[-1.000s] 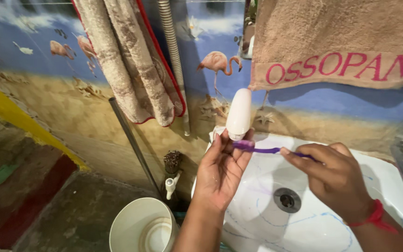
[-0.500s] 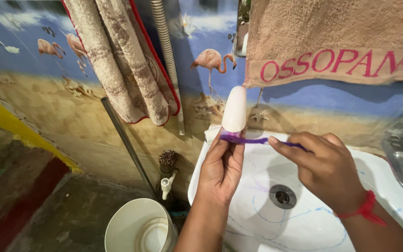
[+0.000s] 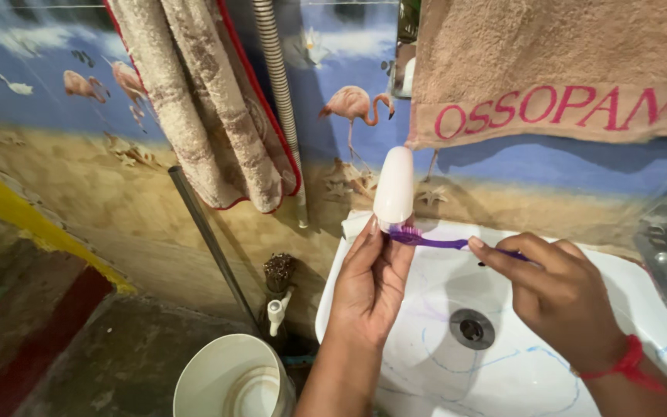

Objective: The person pours blue liquid from a bottle into a white sink, then uses a purple toothbrush to scrub the faucet and sink basin. The person repeatedly rinses the toothbrush under running water while scrubbing.

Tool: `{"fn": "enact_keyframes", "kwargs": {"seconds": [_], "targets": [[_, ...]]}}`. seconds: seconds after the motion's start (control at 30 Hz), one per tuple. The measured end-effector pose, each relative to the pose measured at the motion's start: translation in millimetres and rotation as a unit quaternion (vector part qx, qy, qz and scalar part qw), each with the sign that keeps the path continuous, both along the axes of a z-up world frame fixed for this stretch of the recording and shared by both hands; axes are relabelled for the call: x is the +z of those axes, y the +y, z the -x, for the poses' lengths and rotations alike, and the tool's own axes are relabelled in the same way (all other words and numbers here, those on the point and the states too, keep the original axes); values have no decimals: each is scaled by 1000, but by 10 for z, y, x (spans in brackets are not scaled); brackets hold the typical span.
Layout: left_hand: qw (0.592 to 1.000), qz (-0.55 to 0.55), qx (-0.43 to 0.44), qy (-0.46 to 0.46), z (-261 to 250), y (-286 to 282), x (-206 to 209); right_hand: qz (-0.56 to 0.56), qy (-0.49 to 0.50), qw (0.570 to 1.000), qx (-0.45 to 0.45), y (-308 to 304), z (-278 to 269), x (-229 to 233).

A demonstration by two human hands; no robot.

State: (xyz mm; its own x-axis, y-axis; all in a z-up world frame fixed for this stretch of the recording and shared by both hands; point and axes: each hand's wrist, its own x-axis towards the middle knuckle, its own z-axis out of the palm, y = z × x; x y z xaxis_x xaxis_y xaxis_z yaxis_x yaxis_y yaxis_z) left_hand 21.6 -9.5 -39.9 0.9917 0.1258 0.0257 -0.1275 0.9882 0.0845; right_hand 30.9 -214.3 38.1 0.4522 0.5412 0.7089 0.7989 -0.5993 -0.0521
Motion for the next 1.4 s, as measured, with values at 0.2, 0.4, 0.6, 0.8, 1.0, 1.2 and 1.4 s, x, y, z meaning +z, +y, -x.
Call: {"fn": "enact_keyframes", "kwargs": {"seconds": [0.2,0.4,0.6,0.8,1.0,1.2,1.4], "targets": [[1000,-10,16,-13,-16,-36,-32,8,-27,999,15,-45,-26,-101],[999,-31,28,1,-4,-21,-9,7,-20,1000,7,12,52,-5],[999,-27,29,14,31,-7,-10,2,-29,999,14,50,93,-59],[1000,-16,15,-15,1,2,-34,9,-16,1000,-2,-21,142,-99],[999,-26,18,27,-7,28,-48,3,-4,1000,-6,-83,112,-260],[995,-83,43,43,36,-9,50,-226,235,939,112,-303,168,-653],[975,-200,96,27,98,-76,147,-366,584,703,178,231,545,-718]]}}
